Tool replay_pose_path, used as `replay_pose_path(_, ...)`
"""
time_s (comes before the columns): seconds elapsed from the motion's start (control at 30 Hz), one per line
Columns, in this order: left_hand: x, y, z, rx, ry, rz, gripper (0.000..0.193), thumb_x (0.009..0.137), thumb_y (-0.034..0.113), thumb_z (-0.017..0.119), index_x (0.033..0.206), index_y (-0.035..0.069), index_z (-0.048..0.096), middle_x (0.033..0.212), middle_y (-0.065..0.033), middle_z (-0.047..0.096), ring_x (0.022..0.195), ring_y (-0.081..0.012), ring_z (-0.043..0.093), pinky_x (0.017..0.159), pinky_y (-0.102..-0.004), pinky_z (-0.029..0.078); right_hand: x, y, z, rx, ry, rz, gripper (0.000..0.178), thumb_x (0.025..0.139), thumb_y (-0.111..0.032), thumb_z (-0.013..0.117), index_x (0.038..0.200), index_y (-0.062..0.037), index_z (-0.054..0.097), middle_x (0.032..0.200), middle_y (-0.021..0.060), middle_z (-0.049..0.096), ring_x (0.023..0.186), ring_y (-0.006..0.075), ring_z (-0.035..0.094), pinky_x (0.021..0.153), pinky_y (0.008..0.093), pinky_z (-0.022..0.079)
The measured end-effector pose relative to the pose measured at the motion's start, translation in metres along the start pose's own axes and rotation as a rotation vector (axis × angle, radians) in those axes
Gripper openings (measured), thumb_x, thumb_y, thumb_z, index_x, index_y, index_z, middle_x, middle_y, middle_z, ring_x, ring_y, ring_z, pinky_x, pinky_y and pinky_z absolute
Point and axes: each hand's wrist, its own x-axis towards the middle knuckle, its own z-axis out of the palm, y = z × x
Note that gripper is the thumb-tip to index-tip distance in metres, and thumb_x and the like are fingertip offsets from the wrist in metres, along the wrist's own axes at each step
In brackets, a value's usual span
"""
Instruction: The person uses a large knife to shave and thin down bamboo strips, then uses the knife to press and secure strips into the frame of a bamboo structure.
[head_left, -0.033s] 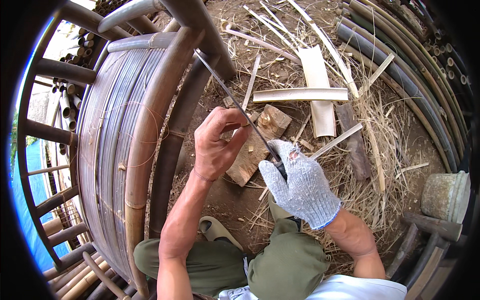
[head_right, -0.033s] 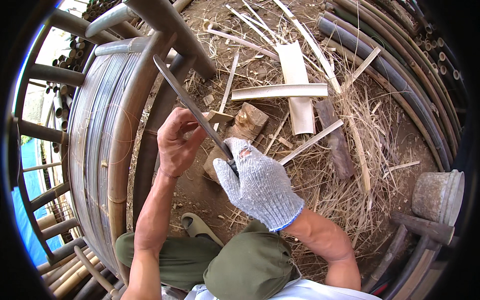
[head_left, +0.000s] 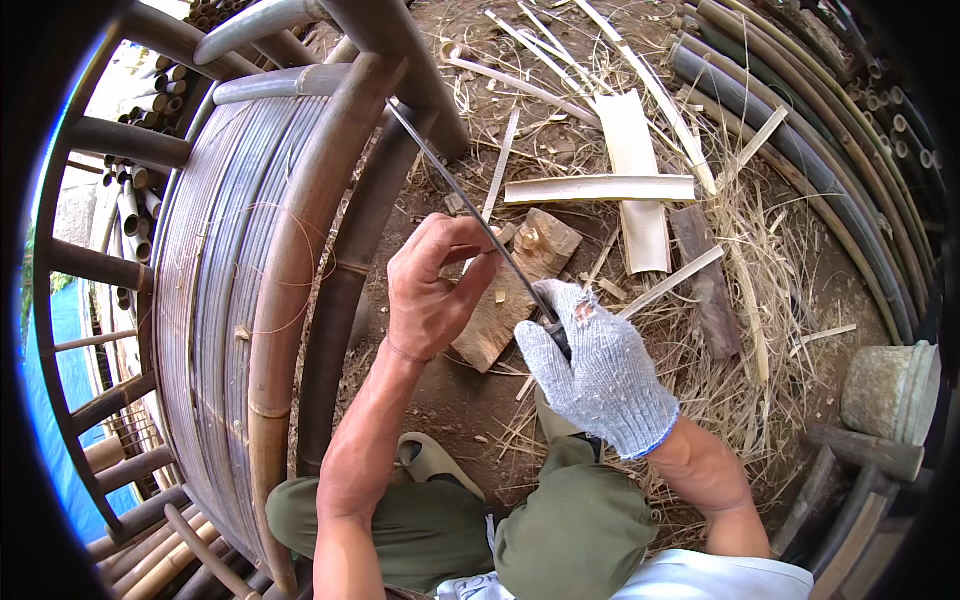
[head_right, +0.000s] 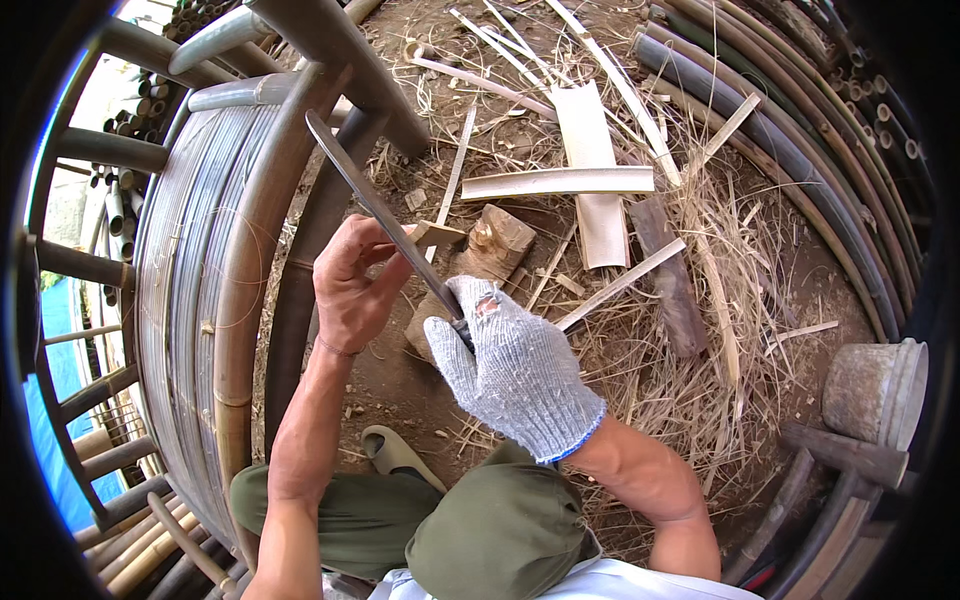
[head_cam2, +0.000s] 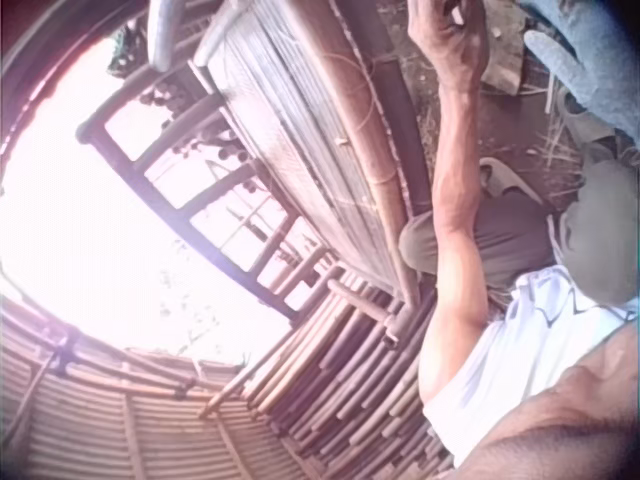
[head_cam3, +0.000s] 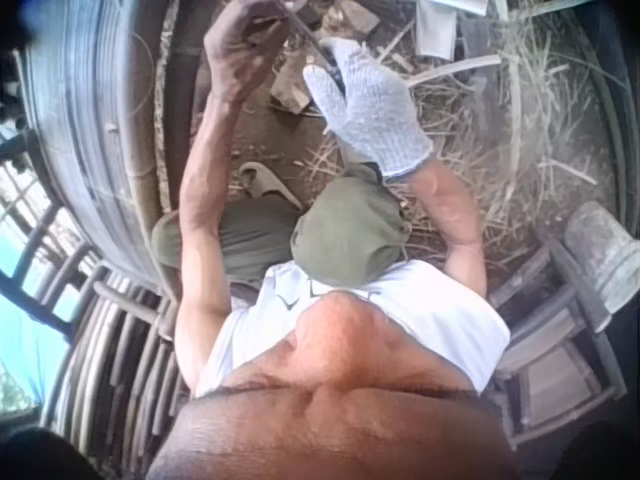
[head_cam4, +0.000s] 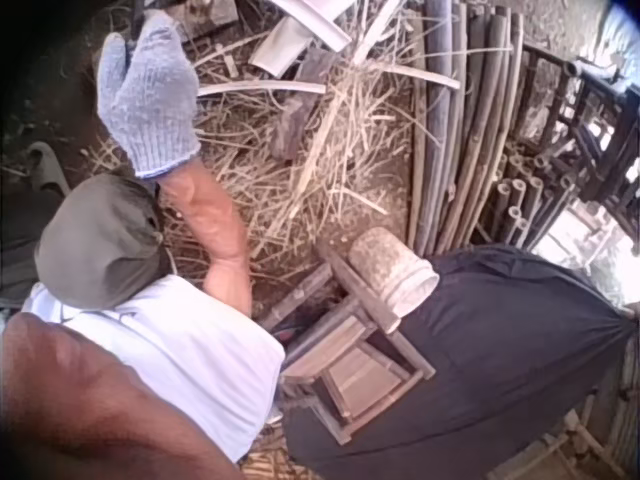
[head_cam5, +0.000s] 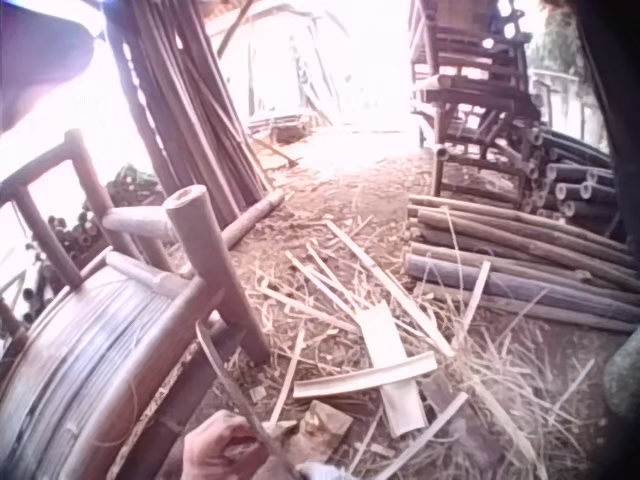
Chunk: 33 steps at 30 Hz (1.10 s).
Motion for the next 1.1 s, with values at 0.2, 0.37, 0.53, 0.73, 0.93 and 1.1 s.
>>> replay_pose_path(0.2, 0.000, -0.001, 0.004, 0.012, 0.026, 0.054, 0.026, 0.081, -0.015, 0.072, 0.102, -0.002, 0.065, 0.096, -0.0084, 0.065, 0.091, -0.0160, 0.071, 0.083, -0.0285, 0.064, -0.003, 0.000, 0.001, -0.001, 0.009, -0.006, 0.035, 0.098, -0.028, 0.064, 0.116, 0.0026, 0.060, 0.085, 0.0231, 0.068, 0.074, 0.0388, 0.070, 0.064, 0.0443, 0.057)
replay_pose_path(0.37, 0.002, 0.010, -0.002, 0.196, -0.014, -0.030, 0.031, 0.082, -0.008, 0.074, 0.110, 0.000, 0.063, 0.102, -0.0108, 0.066, 0.097, -0.0209, 0.070, 0.088, -0.0340, 0.062, 0.001, -0.006, -0.001, 0.000, -0.055, 0.071, 0.030, 0.098, -0.026, 0.062, 0.110, 0.0020, 0.060, 0.083, 0.0231, 0.067, 0.073, 0.0387, 0.069, 0.062, 0.0449, 0.056)
replay_pose_path(0.53, 0.046, 0.089, -0.026, 0.660, 0.130, 0.116, 0.028, 0.086, 0.008, 0.075, 0.109, 0.000, 0.062, 0.103, -0.0155, 0.067, 0.095, -0.0287, 0.069, 0.088, -0.0387, 0.056, 0.021, 0.001, -0.009, -0.128, -0.117, 0.054, 0.026, 0.100, -0.024, 0.059, 0.103, 0.0014, 0.059, 0.077, 0.0229, 0.066, 0.072, 0.0389, 0.069, 0.061, 0.0456, 0.055)
replay_pose_path(0.73, 0.109, 0.029, 0.018, 0.893, -0.294, 0.324, 0.054, 0.106, 0.052, 0.039, 0.108, 0.005, 0.066, 0.105, -0.0162, 0.071, 0.107, -0.0296, 0.067, 0.115, -0.0548, 0.037, 0.036, -0.001, -0.002, -0.327, -0.090, -0.307, 0.016, 0.096, -0.012, 0.057, 0.098, 0.0032, 0.062, 0.080, 0.0243, 0.062, 0.068, 0.0405, 0.066, 0.061, 0.0470, 0.056)
replay_pose_path(0.93, 0.128, 0.049, 0.030, 0.739, -0.211, 0.474, 0.090, 0.097, 0.077, 0.025, 0.146, 0.006, 0.050, 0.151, -0.0170, 0.051, 0.148, -0.0290, 0.038, 0.126, -0.0529, 0.013, 0.036, 0.009, -0.004, -0.160, -0.108, 0.130, 0.022, 0.096, -0.015, 0.058, 0.093, 0.0072, 0.061, 0.081, 0.0274, 0.063, 0.070, 0.0435, 0.067, 0.063, 0.0498, 0.055)
replay_pose_path(1.1, 0.126, -0.006, 0.041, 0.991, -0.397, 0.260, 0.089, 0.096, 0.079, 0.025, 0.153, 0.014, 0.044, 0.159, -0.0147, 0.040, 0.153, -0.0301, 0.028, 0.126, -0.0541, 0.011, 0.048, 0.037, -0.002, -0.604, -0.155, -0.102, 0.021, 0.100, -0.019, 0.056, 0.099, 0.0002, 0.063, 0.076, 0.0202, 0.066, 0.069, 0.0335, 0.070, 0.062, 0.0427, 0.058)
